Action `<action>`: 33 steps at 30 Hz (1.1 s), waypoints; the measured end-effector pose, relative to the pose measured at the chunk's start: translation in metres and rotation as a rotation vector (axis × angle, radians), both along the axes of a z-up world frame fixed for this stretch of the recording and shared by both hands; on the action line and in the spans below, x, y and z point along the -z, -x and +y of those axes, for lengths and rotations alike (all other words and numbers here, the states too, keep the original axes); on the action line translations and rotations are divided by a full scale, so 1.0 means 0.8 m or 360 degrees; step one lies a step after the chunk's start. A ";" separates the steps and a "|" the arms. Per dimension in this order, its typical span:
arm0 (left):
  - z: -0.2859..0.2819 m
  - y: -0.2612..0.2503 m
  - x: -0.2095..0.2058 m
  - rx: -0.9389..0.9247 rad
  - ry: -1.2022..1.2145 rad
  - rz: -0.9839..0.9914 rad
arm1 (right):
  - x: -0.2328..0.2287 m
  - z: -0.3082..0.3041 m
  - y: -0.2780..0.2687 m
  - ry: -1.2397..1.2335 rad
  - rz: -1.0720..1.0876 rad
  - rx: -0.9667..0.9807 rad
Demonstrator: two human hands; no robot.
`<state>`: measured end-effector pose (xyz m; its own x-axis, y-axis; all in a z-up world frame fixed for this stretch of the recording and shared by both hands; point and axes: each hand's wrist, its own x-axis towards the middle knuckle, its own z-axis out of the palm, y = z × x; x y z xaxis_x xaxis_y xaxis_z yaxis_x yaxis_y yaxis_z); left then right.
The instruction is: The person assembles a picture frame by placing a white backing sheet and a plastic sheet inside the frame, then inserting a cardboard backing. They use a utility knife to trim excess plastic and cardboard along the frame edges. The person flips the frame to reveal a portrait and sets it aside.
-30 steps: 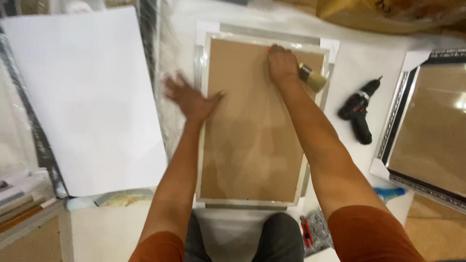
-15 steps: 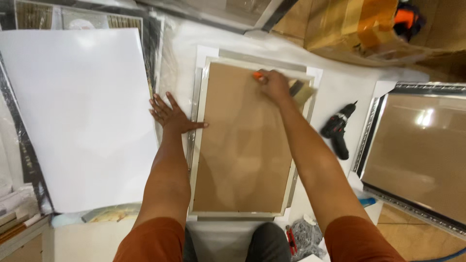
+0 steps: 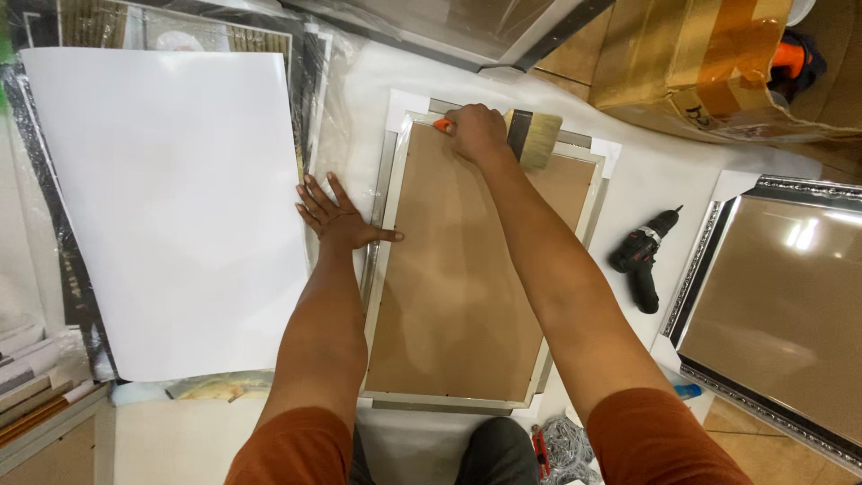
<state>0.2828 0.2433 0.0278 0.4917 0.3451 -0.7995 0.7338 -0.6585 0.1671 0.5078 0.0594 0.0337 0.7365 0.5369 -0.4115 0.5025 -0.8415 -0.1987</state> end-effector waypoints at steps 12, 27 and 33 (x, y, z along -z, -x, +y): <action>0.002 -0.002 0.005 0.0000 0.0029 0.0053 | 0.026 -0.011 0.008 -0.0029 -0.0148 -0.0203; 0.002 -0.007 -0.003 0.0042 0.0005 0.0134 | 0.098 -0.025 0.057 -0.0385 -0.0341 0.0298; 0.003 -0.005 -0.001 0.0035 0.0000 0.0101 | 0.046 -0.029 0.113 -0.1054 0.0524 0.1071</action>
